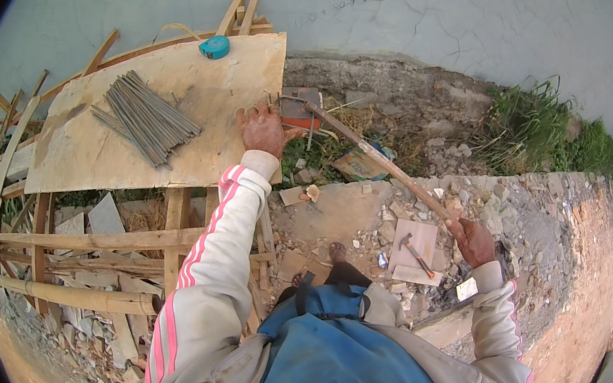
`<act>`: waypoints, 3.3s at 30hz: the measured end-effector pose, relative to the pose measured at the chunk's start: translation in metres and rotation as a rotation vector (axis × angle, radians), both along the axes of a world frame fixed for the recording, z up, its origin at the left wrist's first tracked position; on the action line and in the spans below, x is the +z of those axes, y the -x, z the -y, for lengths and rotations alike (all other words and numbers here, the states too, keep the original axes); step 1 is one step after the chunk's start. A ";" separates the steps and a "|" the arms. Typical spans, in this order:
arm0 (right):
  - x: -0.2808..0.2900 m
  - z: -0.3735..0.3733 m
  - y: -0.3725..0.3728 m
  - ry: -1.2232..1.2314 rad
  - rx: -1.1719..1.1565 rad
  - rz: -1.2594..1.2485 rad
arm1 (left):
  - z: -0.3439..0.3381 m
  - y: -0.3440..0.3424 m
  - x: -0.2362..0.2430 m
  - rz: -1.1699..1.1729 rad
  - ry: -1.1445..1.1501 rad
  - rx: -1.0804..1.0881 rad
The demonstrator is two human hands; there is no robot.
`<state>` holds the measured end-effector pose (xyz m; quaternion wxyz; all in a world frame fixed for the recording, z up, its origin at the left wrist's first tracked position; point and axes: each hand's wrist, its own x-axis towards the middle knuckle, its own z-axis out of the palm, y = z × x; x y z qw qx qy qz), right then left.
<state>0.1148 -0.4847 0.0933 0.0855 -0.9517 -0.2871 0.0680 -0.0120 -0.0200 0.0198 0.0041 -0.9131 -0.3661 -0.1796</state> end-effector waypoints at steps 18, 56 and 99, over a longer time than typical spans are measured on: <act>-0.023 0.007 0.022 0.012 -0.036 -0.055 | -0.019 0.006 0.013 -0.048 0.201 -0.068; -0.062 -0.338 -0.075 -0.964 0.174 -1.448 | 0.012 0.015 0.030 0.917 1.140 -0.004; -0.048 -0.214 -0.318 -0.121 0.579 -0.059 | 0.034 -0.032 -0.005 0.245 -0.049 0.396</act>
